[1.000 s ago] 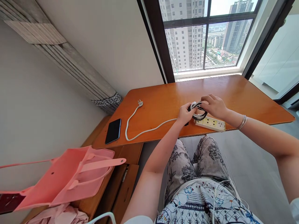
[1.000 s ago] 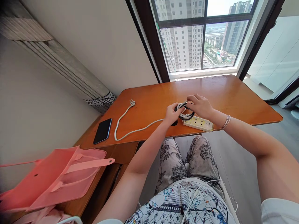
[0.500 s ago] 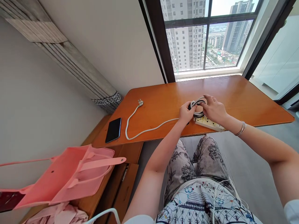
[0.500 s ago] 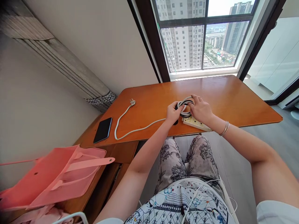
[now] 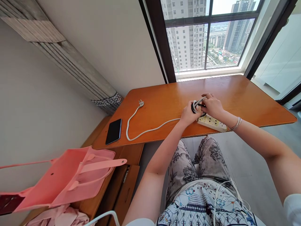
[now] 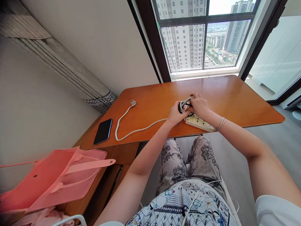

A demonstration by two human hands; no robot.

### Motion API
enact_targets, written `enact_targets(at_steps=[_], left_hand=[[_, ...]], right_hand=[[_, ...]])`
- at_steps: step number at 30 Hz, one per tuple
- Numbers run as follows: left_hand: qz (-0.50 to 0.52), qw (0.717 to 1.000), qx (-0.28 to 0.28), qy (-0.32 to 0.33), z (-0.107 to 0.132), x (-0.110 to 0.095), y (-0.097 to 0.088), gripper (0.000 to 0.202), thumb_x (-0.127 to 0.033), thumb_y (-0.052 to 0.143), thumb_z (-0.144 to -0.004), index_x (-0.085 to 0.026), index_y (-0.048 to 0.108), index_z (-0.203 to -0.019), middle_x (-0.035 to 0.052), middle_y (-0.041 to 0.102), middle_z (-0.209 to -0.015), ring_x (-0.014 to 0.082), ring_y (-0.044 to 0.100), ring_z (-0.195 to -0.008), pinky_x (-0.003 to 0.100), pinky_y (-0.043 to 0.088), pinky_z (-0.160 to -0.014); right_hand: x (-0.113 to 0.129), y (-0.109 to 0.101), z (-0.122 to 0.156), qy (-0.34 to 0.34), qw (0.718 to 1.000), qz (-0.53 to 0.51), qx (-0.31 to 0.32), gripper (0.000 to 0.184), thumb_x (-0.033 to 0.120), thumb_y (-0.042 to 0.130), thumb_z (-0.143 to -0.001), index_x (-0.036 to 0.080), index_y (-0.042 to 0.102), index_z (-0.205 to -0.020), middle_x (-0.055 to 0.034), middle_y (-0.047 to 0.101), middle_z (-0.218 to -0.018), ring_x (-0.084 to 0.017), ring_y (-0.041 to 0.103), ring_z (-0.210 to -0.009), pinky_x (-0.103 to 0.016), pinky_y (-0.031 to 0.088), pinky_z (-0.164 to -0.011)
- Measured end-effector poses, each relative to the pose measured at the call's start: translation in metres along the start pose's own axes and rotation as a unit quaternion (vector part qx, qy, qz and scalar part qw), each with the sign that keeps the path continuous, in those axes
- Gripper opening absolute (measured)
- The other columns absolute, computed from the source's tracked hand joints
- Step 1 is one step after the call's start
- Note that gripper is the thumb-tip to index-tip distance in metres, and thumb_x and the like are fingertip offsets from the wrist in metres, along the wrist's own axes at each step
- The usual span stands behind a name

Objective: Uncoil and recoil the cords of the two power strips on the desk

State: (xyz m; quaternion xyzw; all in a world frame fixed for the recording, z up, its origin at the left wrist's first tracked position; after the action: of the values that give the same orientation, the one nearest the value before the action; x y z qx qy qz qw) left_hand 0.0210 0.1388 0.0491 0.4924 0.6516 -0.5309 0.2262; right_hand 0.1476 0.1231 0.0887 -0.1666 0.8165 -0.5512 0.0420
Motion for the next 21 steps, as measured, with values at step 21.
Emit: enact_targets(at_steps=[21], left_hand=[[-0.129,0.991,-0.007,0.021,-0.002,-0.004,0.008,0.072,-0.039,0.077,-0.081,-0.025,0.048,-0.145,0.0131,0.069,-0.123,0.0336,0.067,-0.109,0.036,0.048,-0.089]], right_hand=[[-0.037,0.028,-0.011,0.066,0.969,-0.239,-0.019,0.019,0.031,0.059,-0.078,0.017,0.071,-0.083,-0.0137,0.058,-0.113,-0.030,0.051,-0.121,-0.047,0.048,-0.101]])
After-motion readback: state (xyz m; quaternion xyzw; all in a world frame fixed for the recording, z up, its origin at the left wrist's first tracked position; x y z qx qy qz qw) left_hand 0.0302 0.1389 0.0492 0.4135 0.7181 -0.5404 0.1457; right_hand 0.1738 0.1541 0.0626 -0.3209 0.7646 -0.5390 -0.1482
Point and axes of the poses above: each hand's wrist, its own z-axis away from the middle knuckle, its own y-axis out of the palm, x = y × z, the point moved 8 cm from there along -z, towards the middle knuckle
